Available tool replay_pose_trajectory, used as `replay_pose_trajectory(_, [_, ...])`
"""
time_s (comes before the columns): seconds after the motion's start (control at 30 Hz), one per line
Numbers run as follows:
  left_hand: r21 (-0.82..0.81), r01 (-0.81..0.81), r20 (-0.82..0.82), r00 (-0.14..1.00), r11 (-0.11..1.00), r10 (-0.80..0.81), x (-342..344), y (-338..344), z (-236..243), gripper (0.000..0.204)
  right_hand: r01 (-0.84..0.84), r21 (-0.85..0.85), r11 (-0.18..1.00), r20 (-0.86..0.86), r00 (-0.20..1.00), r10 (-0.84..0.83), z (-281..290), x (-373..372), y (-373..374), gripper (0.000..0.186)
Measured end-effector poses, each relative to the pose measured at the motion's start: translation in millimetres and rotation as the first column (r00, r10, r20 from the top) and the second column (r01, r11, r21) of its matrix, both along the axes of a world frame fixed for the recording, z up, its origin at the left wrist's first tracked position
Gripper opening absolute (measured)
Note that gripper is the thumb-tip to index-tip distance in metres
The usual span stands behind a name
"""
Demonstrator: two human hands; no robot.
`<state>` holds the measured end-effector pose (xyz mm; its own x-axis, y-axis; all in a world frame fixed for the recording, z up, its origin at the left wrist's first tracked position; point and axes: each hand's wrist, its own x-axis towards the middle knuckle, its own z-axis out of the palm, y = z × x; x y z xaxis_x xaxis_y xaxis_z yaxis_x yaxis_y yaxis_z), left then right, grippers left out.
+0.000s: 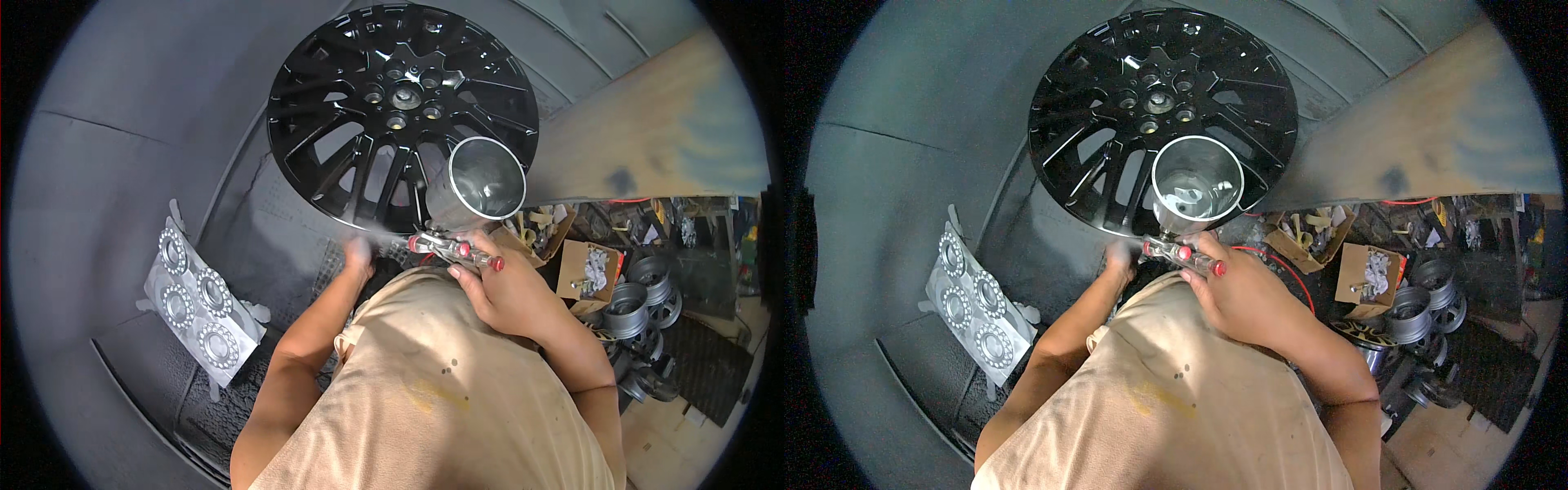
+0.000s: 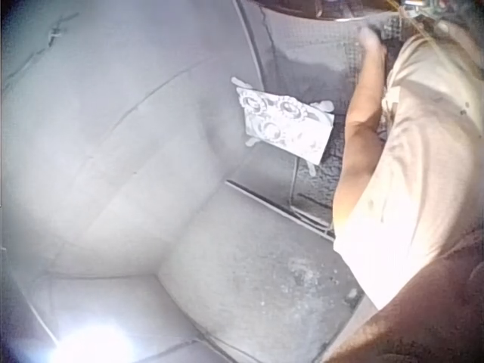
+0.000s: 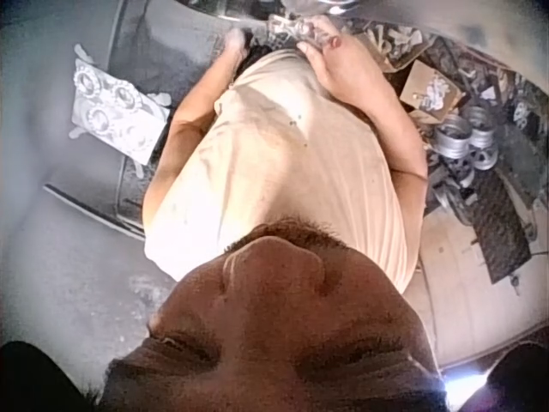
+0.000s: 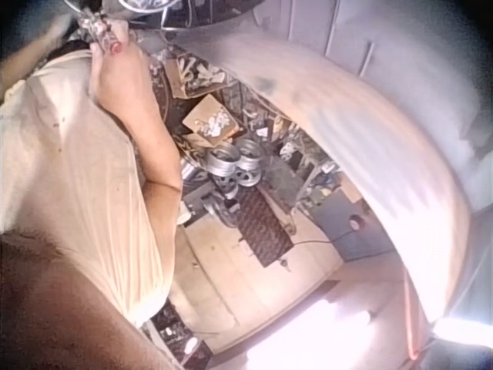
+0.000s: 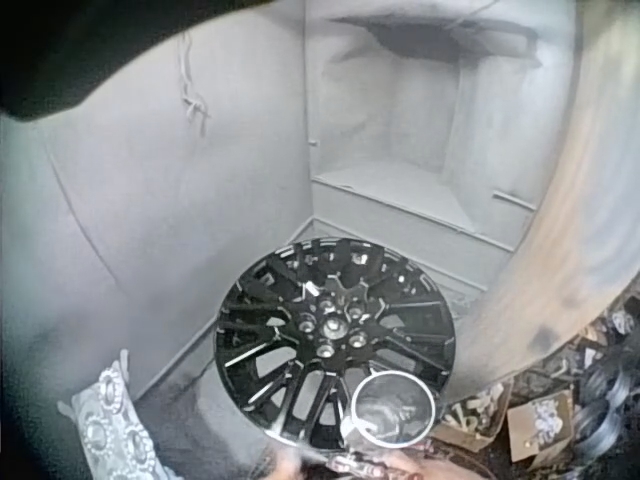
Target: Spray painting a car wheel rim in a workshop area.
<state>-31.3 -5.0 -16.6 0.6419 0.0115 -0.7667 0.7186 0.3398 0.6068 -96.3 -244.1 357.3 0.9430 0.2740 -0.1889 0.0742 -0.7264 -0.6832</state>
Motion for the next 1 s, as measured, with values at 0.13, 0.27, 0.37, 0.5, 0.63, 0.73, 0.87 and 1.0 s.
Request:
replay_pose_trajectory(0.13, [-0.109,-0.077,0.056,0.995,0.991,0.083,-4.3,-26.0,54.1,0.021,0.177,0.045,0.983,0.111,0.977,-0.181,-4.8,9.0,0.6,0.033])
replay_pose_trajectory(0.27, [-0.186,0.164,-0.004,0.986,0.969,-0.168,-8.4,-21.9,56.8,0.02,0.275,-0.142,0.951,0.393,0.897,-0.2,-14.3,15.2,-13.4,0.035])
replay_pose_trajectory(0.37, [-0.241,0.132,-0.009,0.99,0.962,-0.138,-10.9,-22.2,52.4,0.022,0.266,-0.13,0.955,0.443,0.877,-0.184,-13.9,24.0,-21.3,0.036])
replay_pose_trajectory(0.5, [-0.234,0.06,0.002,0.998,0.97,-0.061,-4.4,-14.7,47.3,0.019,0.165,-0.089,0.982,0.259,0.956,-0.137,5.0,15.7,-14.5,0.028])
replay_pose_trajectory(0.63, [-0.211,-0.053,0.056,0.996,0.976,0.066,6.1,-6.6,34.6,0.021,0.088,0.008,0.996,0.027,0.996,-0.088,7.5,0.4,-15.8,0.021])
replay_pose_trajectory(0.73, [-0.146,0.127,0.013,0.992,0.981,-0.127,9.9,3.2,7.4,0.018,-0.041,0.075,0.996,0.082,0.996,0.035,9.5,-1.3,-11.1,0.017])
replay_pose_trajectory(0.87, [-0.105,0.006,0.053,0.999,0.994,-0.001,1.4,-28.9,39.9,0.016,0.04,0.018,0.999,0.145,0.989,-0.042,-4.5,7.1,-8.6,0.021])
replay_pose_trajectory(1.0, [-0.181,0.159,0.017,0.987,0.971,-0.158,-1.2,-36.9,54.0,0.015,0.216,0.001,0.976,0.259,0.943,-0.209,-7.6,19.3,-14.7,0.035])
